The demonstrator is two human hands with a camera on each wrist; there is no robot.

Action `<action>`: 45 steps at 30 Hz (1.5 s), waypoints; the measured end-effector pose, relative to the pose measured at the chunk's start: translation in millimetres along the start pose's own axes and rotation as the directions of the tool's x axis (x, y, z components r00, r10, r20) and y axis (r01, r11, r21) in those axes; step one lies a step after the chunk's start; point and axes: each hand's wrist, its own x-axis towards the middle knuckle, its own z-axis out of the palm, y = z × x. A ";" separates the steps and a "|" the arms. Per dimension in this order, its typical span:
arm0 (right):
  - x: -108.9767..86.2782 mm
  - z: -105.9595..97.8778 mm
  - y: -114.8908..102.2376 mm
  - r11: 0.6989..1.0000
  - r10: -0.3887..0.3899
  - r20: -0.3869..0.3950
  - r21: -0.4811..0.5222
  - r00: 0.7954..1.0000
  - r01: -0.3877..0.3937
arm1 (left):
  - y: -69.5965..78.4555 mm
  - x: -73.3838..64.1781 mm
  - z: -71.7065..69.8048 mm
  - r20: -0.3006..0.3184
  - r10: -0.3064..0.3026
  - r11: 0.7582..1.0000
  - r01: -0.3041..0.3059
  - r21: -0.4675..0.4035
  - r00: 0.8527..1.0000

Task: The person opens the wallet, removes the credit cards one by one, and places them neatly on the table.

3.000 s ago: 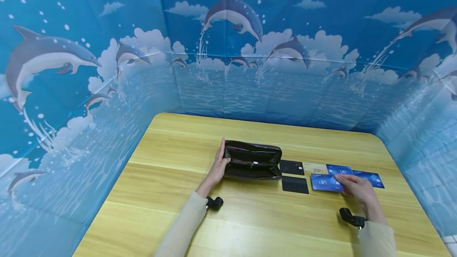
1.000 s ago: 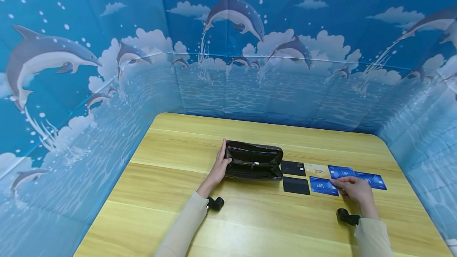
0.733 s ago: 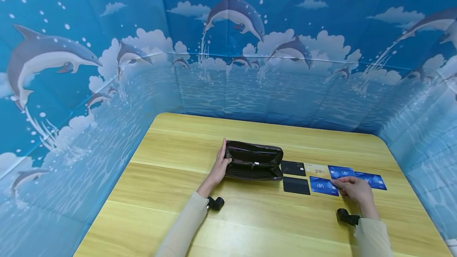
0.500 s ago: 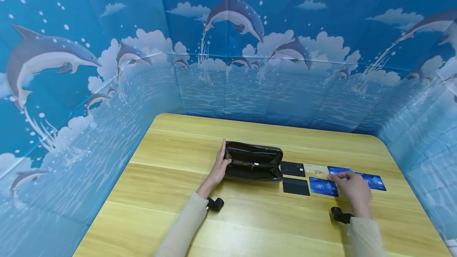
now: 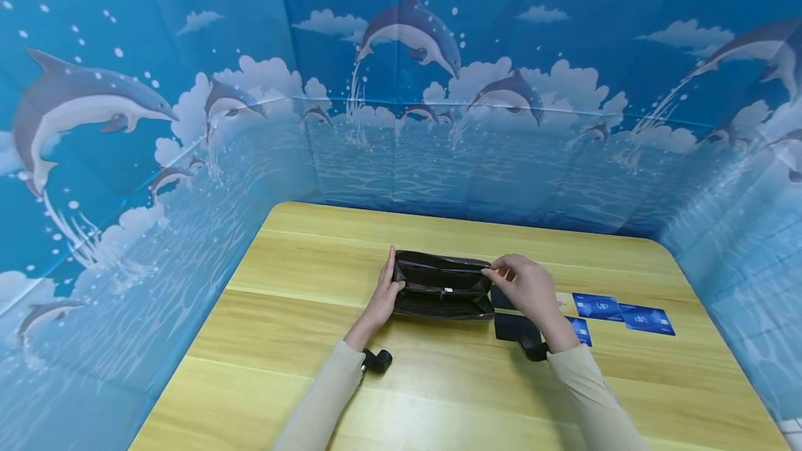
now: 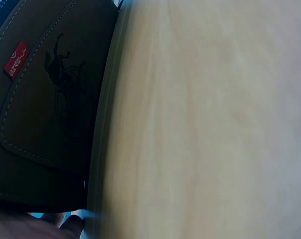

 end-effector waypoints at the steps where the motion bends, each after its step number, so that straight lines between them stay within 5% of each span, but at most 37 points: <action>1: 2.9 4.2 -4.2 1.000 -0.026 0.007 0.009 1.000 0.026 | -0.1 -0.5 0.0 -0.001 0.000 1.000 0.000 -0.002 1.000; 4: 8.9 16.0 -13.0 0.998 -0.065 0.026 0.019 0.998 0.064 | -0.9 -0.6 0.2 -0.011 -0.009 1.000 0.009 -0.006 1.000; 11: 16.4 37.2 -16.9 0.989 -0.143 0.038 -0.043 0.989 0.145 | -38.1 11.1 4.9 -0.071 -0.001 1.000 0.002 0.014 0.997; 22: 17.9 47.0 -18.2 0.979 -0.162 0.067 -0.115 0.985 0.168 | -40.1 11.6 2.8 -0.068 0.028 1.000 -0.027 0.014 0.997; 26: 17.9 48.9 -17.9 0.982 -0.144 0.060 -0.113 0.988 0.150 | -36.9 10.8 1.6 -0.045 0.018 1.000 -0.017 0.008 0.999; 33: 15.2 53.1 -12.5 0.986 -0.149 0.041 -0.075 0.988 0.151 | -6.8 1.5 -0.1 -0.002 0.020 1.000 -0.020 -0.012 1.000; 38: 16.9 51.8 -10.0 0.992 -0.123 0.024 -0.023 0.992 0.124 | -4.2 1.4 -0.1 -0.007 0.026 1.000 -0.026 -0.004 1.000; 45: 24.5 47.4 -8.9 0.999 -0.015 0.134 0.040 0.991 0.009 | -3.5 3.5 -1.1 0.005 0.016 1.000 -0.016 -0.004 1.000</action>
